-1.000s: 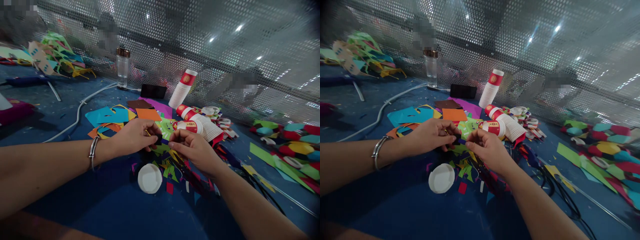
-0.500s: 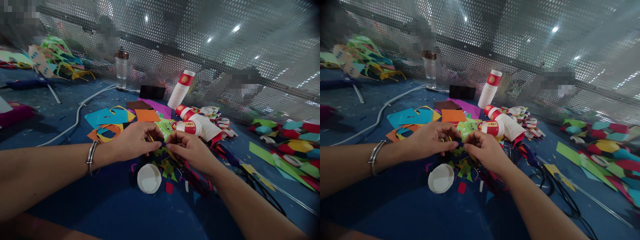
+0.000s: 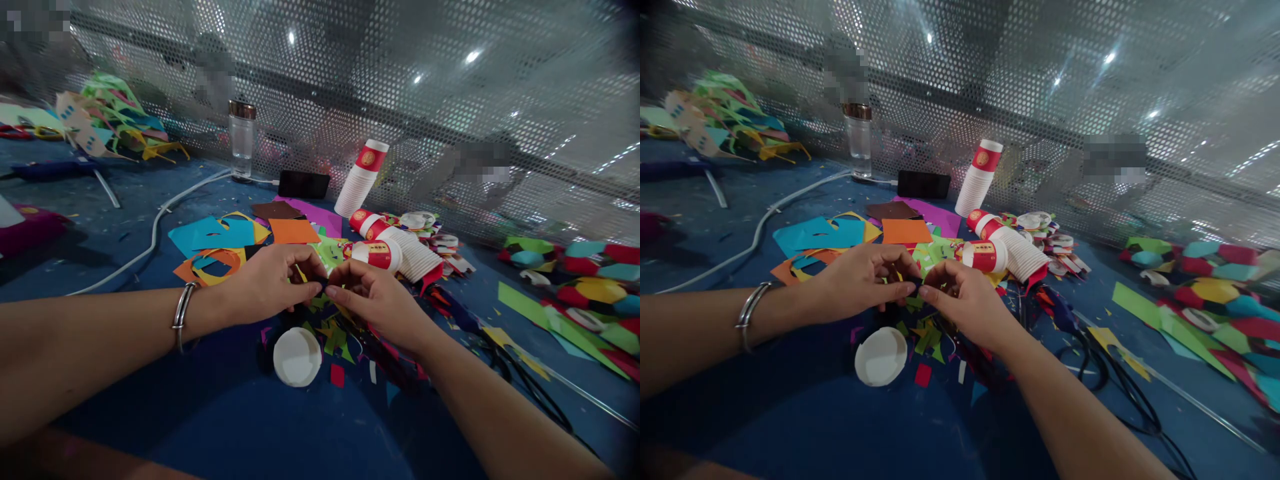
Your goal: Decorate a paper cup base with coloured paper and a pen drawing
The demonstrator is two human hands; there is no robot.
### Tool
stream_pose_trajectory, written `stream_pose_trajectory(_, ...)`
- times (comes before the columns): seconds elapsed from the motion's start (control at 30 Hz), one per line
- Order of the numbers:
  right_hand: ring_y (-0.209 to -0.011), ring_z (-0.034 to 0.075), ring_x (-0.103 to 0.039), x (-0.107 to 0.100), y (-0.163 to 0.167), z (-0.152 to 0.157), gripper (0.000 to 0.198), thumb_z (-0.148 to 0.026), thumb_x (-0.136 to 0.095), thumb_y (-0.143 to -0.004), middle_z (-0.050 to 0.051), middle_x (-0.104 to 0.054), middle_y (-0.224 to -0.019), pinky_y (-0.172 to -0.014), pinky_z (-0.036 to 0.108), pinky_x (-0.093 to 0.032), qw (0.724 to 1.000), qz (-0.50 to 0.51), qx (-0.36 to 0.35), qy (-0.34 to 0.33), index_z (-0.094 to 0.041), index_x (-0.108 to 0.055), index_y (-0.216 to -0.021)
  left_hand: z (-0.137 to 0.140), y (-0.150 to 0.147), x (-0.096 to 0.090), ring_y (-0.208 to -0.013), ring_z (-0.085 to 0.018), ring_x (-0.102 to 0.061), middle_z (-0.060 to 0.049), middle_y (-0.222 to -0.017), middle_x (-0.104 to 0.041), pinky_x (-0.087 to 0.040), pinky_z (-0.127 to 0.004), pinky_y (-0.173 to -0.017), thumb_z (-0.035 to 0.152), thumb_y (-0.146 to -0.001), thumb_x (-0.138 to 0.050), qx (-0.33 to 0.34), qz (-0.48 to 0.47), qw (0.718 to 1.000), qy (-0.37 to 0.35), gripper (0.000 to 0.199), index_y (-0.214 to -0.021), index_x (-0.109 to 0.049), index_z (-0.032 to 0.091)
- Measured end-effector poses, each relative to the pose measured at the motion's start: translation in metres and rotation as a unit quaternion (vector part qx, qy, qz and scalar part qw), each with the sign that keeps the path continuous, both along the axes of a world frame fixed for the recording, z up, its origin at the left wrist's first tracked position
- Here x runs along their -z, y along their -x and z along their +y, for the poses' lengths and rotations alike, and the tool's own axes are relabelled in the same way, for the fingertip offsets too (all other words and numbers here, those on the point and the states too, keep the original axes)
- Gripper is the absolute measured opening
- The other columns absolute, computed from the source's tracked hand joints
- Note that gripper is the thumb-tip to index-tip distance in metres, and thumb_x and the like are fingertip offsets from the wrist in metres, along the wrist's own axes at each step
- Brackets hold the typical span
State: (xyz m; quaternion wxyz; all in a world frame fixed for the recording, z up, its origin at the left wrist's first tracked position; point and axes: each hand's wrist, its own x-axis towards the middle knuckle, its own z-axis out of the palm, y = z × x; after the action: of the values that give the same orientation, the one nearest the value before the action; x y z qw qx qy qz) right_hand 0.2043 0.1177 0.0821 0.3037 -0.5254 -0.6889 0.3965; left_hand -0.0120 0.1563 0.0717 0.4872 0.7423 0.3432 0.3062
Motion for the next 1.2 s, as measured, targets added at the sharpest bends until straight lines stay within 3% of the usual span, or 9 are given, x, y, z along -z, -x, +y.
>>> stream_pose_trajectory(0.1,-0.078,0.017,-0.058,0.0011,0.0013,-0.0008,0.025,-0.043,-0.077,-0.089,0.001,-0.068,-0.090,-0.068,0.030,-0.044,1.000,0.004,-0.013,-0.007,-0.021,-0.067,-0.096,-0.0005,-0.0005,-0.0005,-0.065,-0.014,-0.063,0.001,-0.077,-0.066,-0.057,-0.021,-0.051,0.028,-0.082,-0.072,0.003,-0.004,1.000,0.002,0.017,-0.096,-0.067,0.020)
stream_pose_trajectory(0.23,-0.070,0.015,-0.054,0.0005,0.0023,-0.0023,0.024,-0.045,-0.075,-0.091,-0.002,-0.064,-0.081,-0.062,0.028,-0.040,1.000,0.004,-0.025,-0.013,-0.022,-0.067,-0.091,0.0001,-0.0007,-0.0001,-0.065,-0.013,-0.064,0.001,-0.076,-0.067,-0.057,-0.021,-0.052,0.027,-0.082,-0.072,0.010,-0.014,1.000,0.006,0.017,-0.096,-0.067,0.021)
stream_pose_trajectory(0.63,-0.074,0.016,-0.052,-0.0017,0.0017,-0.0046,0.014,-0.035,-0.069,-0.091,0.000,-0.062,-0.081,-0.067,0.031,-0.041,0.999,-0.018,-0.017,-0.027,-0.021,-0.066,-0.089,0.0007,-0.0021,-0.0008,-0.063,-0.013,-0.070,0.003,-0.068,-0.067,-0.058,-0.021,-0.053,0.026,-0.086,-0.066,0.032,-0.040,0.997,0.059,0.012,-0.096,-0.063,0.020)
stream_pose_trajectory(0.97,-0.060,0.012,-0.044,-0.0033,0.0055,-0.0062,0.014,-0.033,-0.069,-0.090,-0.004,-0.056,-0.072,-0.055,0.027,-0.033,0.999,-0.012,-0.021,-0.021,-0.020,-0.065,-0.086,-0.0006,-0.0023,0.0007,-0.062,-0.013,-0.067,0.006,-0.069,-0.063,-0.060,-0.022,-0.052,0.026,-0.081,-0.069,0.032,-0.032,0.998,0.034,0.014,-0.093,-0.062,0.021)
stream_pose_trajectory(1.2,-0.068,0.014,-0.049,-0.0025,0.0085,-0.0074,0.014,-0.033,-0.068,-0.090,-0.002,-0.058,-0.077,-0.061,0.029,-0.039,0.999,-0.016,-0.021,-0.036,-0.019,-0.066,-0.087,-0.0021,-0.0009,0.0030,-0.054,-0.012,-0.063,0.006,-0.063,-0.065,-0.054,-0.021,-0.046,0.024,-0.082,-0.068,0.011,-0.003,1.000,0.005,0.011,-0.090,-0.061,0.022)
